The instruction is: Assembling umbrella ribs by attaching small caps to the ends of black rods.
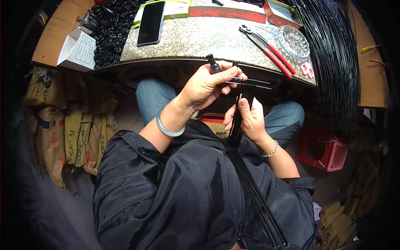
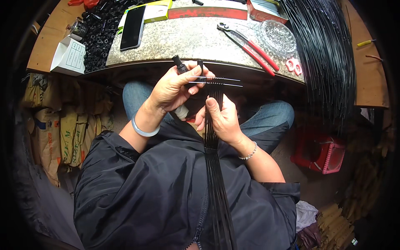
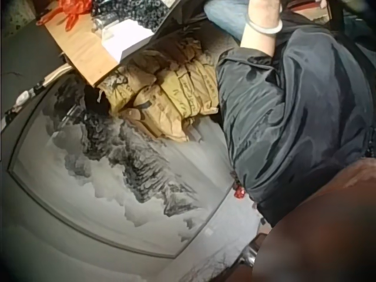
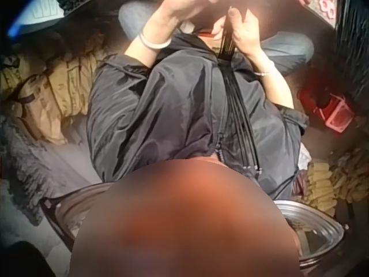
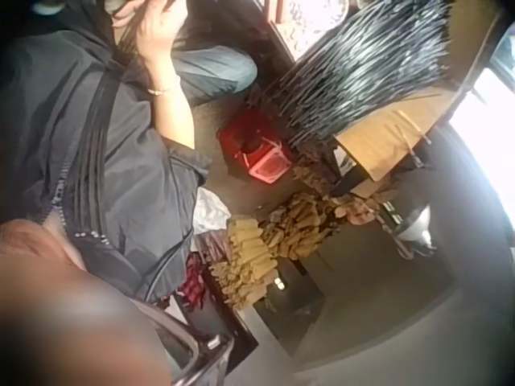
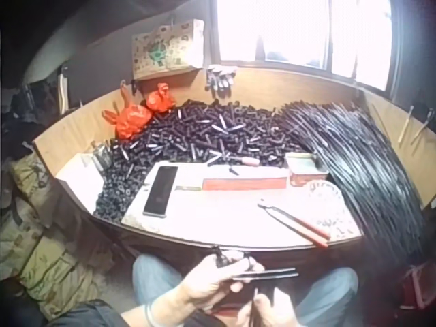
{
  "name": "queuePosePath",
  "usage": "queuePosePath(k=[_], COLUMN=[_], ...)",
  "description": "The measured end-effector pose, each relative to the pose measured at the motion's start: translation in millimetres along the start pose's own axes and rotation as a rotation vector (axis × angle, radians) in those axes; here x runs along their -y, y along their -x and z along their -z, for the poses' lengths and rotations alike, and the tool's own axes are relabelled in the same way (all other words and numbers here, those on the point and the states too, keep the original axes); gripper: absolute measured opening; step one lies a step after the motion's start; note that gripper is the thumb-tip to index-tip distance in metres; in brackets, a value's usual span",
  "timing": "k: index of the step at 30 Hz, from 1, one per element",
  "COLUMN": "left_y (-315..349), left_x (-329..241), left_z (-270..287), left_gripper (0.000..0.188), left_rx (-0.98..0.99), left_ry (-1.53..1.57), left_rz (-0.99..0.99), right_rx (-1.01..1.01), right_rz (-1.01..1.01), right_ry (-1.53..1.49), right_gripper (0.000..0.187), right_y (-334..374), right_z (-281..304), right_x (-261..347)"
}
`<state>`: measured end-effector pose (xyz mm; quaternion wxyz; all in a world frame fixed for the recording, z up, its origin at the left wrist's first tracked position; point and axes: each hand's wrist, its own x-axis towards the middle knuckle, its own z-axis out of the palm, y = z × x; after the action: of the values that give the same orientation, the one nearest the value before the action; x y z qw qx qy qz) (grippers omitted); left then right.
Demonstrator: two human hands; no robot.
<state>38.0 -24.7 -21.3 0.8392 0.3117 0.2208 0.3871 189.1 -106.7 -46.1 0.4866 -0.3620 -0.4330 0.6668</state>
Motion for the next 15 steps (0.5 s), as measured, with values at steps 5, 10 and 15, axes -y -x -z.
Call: queuePosePath(k=[5,10,15], left_y=[-2.8,-3.2,-3.2], left_x=[3.5,6.9,6.1], left_z=[0.1,0.9,-2.1], left_gripper=[0.022,0.021,0.019], left_rx=[-0.027,-0.012,-0.011], left_ry=[-0.041,-0.036,-0.057], left_rz=[-0.026,-0.02,-0.04], right_rx=[0.007,0.019,0.007], right_rz=[-0.006,0.011,0.005], right_ry=[-0.006,-0.004,-0.007], right_gripper=[0.035,0.036,0.038], right_y=[0.2,-0.7,-2.3], right_z=[-0.4,-0.4,-1.5], right_x=[0.2,0.8,3.5])
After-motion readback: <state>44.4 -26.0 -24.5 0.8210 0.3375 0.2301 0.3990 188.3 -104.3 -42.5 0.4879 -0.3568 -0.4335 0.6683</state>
